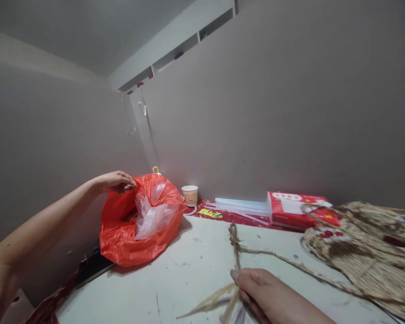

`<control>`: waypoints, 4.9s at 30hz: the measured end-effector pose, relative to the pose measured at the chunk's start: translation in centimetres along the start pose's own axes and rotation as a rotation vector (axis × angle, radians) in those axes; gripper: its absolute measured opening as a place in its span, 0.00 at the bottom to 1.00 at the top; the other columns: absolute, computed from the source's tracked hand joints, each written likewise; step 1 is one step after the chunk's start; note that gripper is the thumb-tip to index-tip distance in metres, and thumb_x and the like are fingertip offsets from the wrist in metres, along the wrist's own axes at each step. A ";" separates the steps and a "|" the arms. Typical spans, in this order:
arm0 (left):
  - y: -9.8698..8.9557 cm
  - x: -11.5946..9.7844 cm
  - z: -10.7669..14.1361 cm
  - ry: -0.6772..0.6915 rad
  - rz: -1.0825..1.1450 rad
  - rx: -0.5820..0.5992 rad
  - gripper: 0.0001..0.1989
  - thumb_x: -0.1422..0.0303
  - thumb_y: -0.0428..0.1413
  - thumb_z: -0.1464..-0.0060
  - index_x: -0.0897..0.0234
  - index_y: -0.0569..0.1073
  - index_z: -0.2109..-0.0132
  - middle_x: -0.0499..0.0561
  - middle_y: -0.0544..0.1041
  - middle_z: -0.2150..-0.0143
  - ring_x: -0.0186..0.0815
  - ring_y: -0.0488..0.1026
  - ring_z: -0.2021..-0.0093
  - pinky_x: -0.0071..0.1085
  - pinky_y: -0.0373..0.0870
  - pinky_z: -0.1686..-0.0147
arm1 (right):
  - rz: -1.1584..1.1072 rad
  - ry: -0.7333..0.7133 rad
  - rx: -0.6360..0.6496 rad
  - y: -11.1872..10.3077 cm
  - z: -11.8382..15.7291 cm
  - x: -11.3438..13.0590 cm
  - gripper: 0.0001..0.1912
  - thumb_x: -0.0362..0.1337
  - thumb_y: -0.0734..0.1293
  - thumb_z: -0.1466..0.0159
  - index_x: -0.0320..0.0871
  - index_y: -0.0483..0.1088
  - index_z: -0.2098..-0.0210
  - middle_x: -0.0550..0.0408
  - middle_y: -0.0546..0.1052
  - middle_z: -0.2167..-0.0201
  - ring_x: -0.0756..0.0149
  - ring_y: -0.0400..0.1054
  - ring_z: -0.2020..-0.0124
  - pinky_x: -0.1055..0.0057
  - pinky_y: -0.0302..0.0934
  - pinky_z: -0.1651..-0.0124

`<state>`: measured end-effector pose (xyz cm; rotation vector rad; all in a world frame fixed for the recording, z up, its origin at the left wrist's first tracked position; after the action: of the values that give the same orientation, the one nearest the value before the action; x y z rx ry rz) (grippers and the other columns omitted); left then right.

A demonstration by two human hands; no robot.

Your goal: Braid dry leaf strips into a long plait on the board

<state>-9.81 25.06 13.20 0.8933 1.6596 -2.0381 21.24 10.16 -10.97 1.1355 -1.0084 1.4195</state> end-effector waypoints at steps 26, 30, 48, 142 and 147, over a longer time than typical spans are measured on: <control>28.0 -7.0 2.4 0.111 0.711 0.541 0.20 0.67 0.67 0.69 0.66 0.61 0.78 0.41 0.64 0.82 0.22 0.59 0.82 0.21 0.54 0.79 | -0.086 0.008 0.108 0.9 2.1 4.2 0.15 0.45 0.61 0.40 0.39 0.67 0.72 0.70 0.52 0.89 0.80 0.37 0.90 0.80 0.33 0.88; 30.2 -5.6 2.1 0.022 0.861 0.517 0.20 0.67 0.69 0.72 0.66 0.64 0.76 0.43 0.68 0.81 0.25 0.64 0.81 0.25 0.60 0.75 | -0.097 -0.009 0.085 0.7 2.0 4.3 0.16 0.45 0.62 0.40 0.42 0.59 0.79 0.69 0.53 0.90 0.81 0.38 0.91 0.79 0.33 0.88; 31.2 -5.4 2.8 0.117 0.925 0.536 0.14 0.67 0.66 0.63 0.68 0.70 0.71 0.45 0.71 0.77 0.25 0.65 0.78 0.23 0.56 0.75 | -0.164 0.043 0.075 0.3 2.1 3.7 0.23 0.51 0.66 0.44 0.44 0.52 0.80 0.69 0.53 0.89 0.82 0.38 0.89 0.79 0.30 0.86; 30.4 -5.7 3.8 -0.059 0.470 0.563 0.24 0.62 0.68 0.74 0.63 0.60 0.77 0.38 0.60 0.87 0.22 0.53 0.87 0.20 0.44 0.87 | -0.161 0.020 0.062 0.3 2.1 3.9 0.15 0.47 0.67 0.45 0.41 0.65 0.72 0.71 0.51 0.90 0.80 0.37 0.89 0.78 0.31 0.86; 31.9 -5.4 3.5 -0.032 0.520 0.590 0.21 0.64 0.67 0.73 0.64 0.62 0.78 0.39 0.62 0.88 0.22 0.55 0.87 0.20 0.48 0.87 | -0.100 -0.005 0.029 0.2 1.9 4.0 0.18 0.47 0.67 0.46 0.42 0.59 0.80 0.69 0.54 0.90 0.81 0.39 0.89 0.78 0.32 0.87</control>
<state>13.58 13.35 -6.20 1.2998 0.6806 -2.1424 21.16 9.10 -6.68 1.1951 -0.9239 1.3560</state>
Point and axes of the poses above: each hand's wrist, its own z-axis away from the middle knuckle, its own y-axis out of the palm, x = y × z, the point moved 10 cm from there along -z, towards the middle knuckle
